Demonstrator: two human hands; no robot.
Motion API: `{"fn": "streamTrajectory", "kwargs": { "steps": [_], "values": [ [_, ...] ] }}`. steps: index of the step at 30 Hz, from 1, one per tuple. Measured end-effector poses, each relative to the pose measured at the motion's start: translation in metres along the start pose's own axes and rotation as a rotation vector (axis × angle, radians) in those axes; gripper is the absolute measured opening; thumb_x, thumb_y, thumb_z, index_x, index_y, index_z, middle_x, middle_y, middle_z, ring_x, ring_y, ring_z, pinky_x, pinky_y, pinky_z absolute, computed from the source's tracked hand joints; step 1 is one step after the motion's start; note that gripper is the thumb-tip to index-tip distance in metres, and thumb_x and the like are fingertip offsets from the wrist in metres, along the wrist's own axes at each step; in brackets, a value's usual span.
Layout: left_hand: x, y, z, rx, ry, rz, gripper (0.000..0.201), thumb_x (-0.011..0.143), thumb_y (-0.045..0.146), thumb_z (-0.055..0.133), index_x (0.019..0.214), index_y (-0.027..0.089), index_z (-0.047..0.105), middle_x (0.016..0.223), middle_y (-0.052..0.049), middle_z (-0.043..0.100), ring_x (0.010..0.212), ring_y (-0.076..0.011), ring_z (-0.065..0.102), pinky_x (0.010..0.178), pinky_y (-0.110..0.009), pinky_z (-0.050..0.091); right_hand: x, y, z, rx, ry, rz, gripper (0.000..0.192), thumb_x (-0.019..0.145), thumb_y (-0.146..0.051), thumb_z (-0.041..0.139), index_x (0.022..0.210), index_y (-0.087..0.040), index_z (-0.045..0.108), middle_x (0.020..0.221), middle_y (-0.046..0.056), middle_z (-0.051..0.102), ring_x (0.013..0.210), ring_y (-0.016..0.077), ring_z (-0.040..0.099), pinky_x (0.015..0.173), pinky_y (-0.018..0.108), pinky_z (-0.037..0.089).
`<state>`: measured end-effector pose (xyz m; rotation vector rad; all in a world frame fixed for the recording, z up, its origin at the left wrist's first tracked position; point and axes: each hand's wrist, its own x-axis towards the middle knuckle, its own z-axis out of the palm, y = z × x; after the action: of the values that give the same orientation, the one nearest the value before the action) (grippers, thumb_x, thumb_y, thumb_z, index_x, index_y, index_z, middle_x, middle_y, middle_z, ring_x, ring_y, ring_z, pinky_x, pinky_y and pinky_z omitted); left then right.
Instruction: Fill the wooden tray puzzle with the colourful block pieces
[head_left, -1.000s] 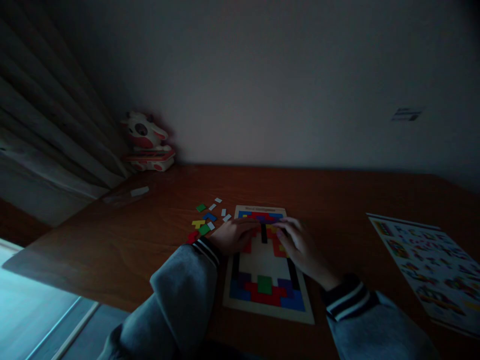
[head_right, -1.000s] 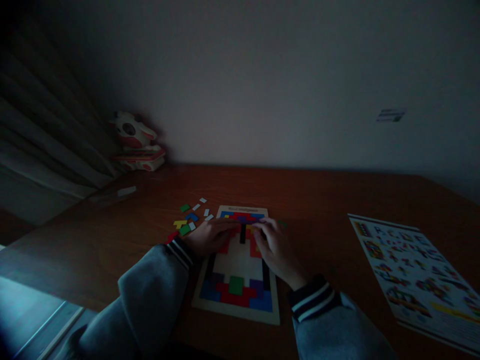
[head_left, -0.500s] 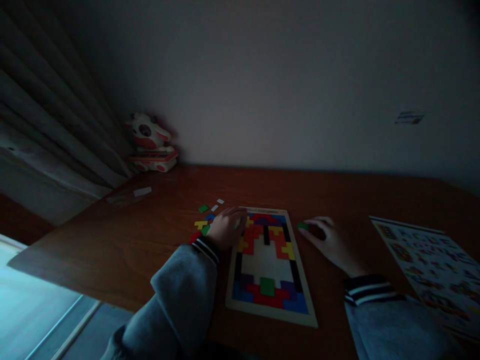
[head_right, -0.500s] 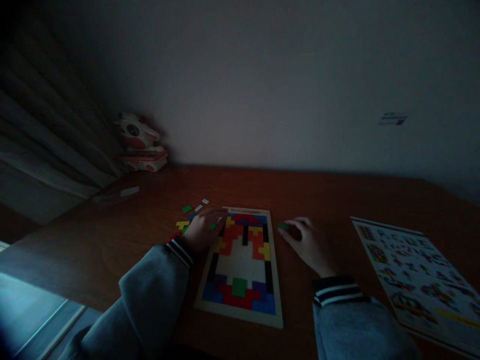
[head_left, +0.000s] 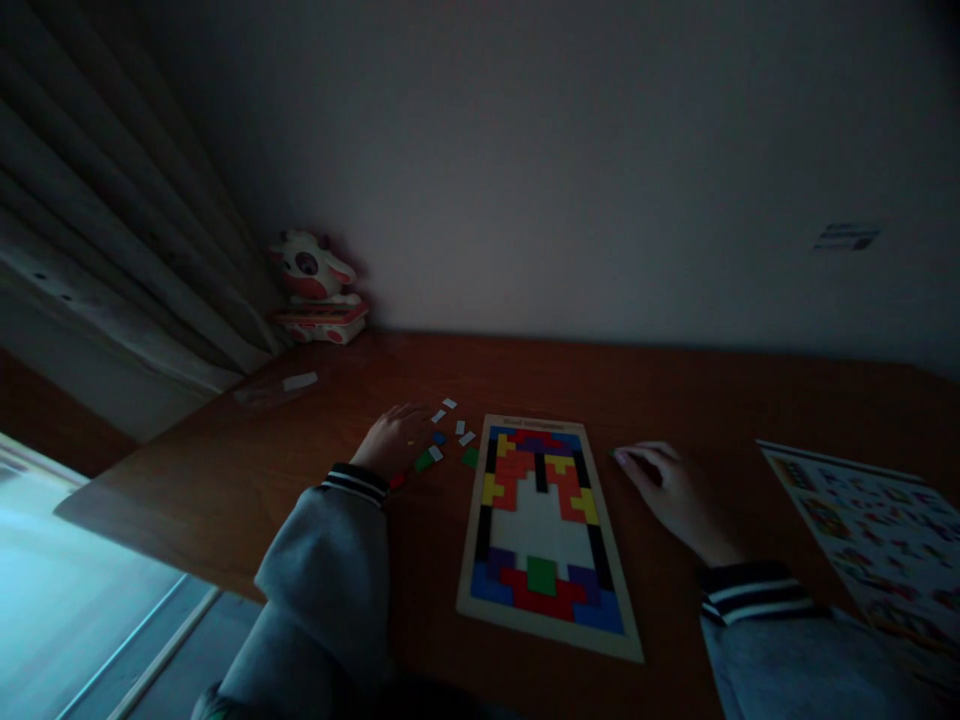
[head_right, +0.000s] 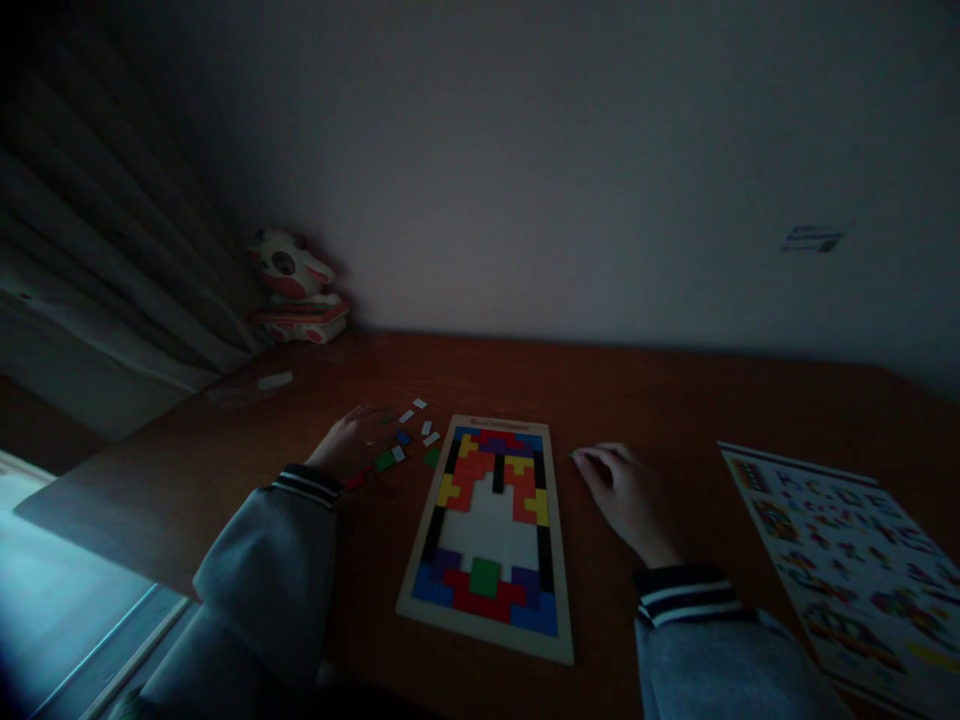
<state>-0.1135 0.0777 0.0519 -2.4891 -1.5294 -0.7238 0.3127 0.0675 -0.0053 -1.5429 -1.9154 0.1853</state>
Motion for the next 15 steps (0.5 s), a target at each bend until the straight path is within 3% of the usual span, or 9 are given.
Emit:
{"fn": "streamTrajectory", "kwargs": {
  "steps": [4, 10, 15],
  "values": [
    [-0.01, -0.002, 0.001, -0.056, -0.105, 0.074, 0.035, 0.092, 0.044, 0.055, 0.118, 0.024, 0.065, 0.123, -0.007, 0.066, 0.114, -0.0239, 0.061, 0.1, -0.042, 0.049, 0.0, -0.004, -0.001, 0.034, -0.007, 0.036, 0.041, 0.094, -0.051, 0.042, 0.093, -0.02, 0.069, 0.099, 0.01, 0.068, 0.091, 0.0255, 0.065, 0.084, 0.042, 0.05],
    [-0.011, 0.031, 0.007, -0.174, -0.17, 0.323, 0.038, 0.095, 0.025, 0.05, 0.133, 0.026, 0.054, 0.133, -0.006, 0.06, 0.128, -0.0221, 0.052, 0.106, -0.046, 0.043, 0.0, -0.017, -0.005, 0.074, -0.004, 0.024, 0.043, 0.095, -0.053, 0.038, 0.086, -0.021, 0.065, 0.091, 0.009, 0.068, 0.083, 0.0243, 0.066, 0.077, 0.039, 0.05],
    [-0.012, 0.034, 0.012, -0.157, -0.194, 0.314, 0.035, 0.094, 0.03, 0.054, 0.128, 0.024, 0.059, 0.126, -0.008, 0.065, 0.119, -0.0237, 0.058, 0.102, -0.046, 0.047, -0.001, -0.03, -0.009, 0.083, -0.002, 0.072, 0.047, 0.094, -0.058, 0.034, 0.082, -0.023, 0.063, 0.079, 0.008, 0.07, 0.071, 0.0231, 0.067, 0.065, 0.034, 0.048]
  ]
}}
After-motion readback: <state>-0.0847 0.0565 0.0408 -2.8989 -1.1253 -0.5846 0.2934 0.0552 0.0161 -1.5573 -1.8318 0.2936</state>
